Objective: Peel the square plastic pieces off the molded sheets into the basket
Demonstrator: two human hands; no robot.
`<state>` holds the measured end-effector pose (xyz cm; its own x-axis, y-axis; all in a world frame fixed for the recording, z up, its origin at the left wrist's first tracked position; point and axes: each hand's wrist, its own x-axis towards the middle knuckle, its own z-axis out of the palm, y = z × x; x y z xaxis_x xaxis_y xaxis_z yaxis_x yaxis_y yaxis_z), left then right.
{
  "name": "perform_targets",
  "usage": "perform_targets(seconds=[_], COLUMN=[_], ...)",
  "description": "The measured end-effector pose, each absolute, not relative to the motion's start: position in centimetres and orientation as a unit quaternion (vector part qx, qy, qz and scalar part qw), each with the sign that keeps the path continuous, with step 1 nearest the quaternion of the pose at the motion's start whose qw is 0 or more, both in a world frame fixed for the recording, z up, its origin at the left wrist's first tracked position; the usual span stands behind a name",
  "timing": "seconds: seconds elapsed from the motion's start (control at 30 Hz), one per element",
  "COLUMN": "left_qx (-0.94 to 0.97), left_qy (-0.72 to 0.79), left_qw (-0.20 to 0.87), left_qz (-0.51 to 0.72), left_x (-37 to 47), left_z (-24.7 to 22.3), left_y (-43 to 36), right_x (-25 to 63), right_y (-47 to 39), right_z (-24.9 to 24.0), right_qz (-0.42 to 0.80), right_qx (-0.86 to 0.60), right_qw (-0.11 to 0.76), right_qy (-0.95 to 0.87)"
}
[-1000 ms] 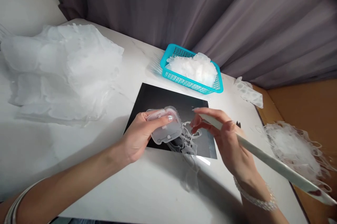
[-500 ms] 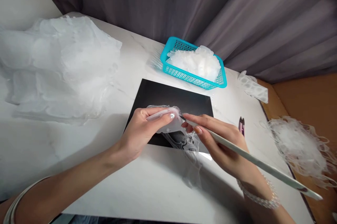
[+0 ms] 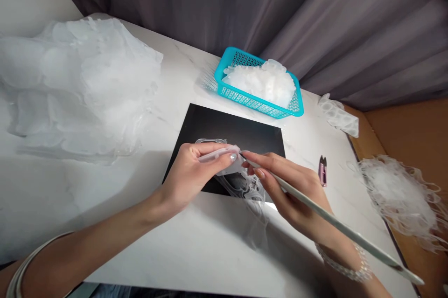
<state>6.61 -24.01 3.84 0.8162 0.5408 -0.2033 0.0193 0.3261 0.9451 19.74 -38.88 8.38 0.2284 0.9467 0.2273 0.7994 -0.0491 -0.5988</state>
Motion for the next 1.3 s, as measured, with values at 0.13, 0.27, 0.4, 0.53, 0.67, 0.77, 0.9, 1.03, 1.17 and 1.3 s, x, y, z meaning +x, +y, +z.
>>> perform_targets(seconds=[0.13,0.27,0.4,0.53,0.67,0.77,0.9,1.03,1.17,1.3], left_qx=[0.576,0.576,0.561,0.558,0.563,0.584,0.617,0.624,0.627,0.642], left_qy=[0.257,0.255,0.253,0.270,0.276,0.251,0.248,0.258,0.268,0.269], left_qw=[0.754,0.755,0.769,0.767,0.764,0.757,0.733,0.724,0.717,0.703], left_qz=[0.183,0.181,0.171,0.169,0.155,0.151,0.143,0.139,0.147,0.147], left_x=[6.6,6.6,6.7,6.8,6.7,6.6,6.6,6.8,6.9,7.0], left_z=[3.8,3.8,3.8,3.8,3.9,4.0,4.2,4.1,4.0,3.6], left_y=[-24.2,-24.3,-24.2,-23.9,-23.8,-24.0,-24.3,-24.4,-24.5,-24.5], right_x=[19.1,18.4,18.5,19.6,20.2,19.9,19.7,19.9,19.9,19.9], right_y=[-38.7,-38.5,-38.5,-38.8,-38.2,-37.3,-36.8,-37.2,-37.4,-37.1], right_z=[7.9,7.1,7.4,8.8,8.7,7.9,7.3,7.4,7.5,7.1], right_qz=[0.080,0.040,0.062,0.134,0.100,0.144,0.179,0.190,0.189,0.153], right_qx=[-0.712,-0.723,-0.737,-0.755,-0.786,-0.775,-0.762,-0.756,-0.758,-0.765], right_qw=[0.308,0.297,0.290,0.326,0.346,0.323,0.337,0.334,0.326,0.323], right_qy=[-0.626,-0.622,-0.608,-0.553,-0.503,-0.524,-0.523,-0.530,-0.532,-0.536])
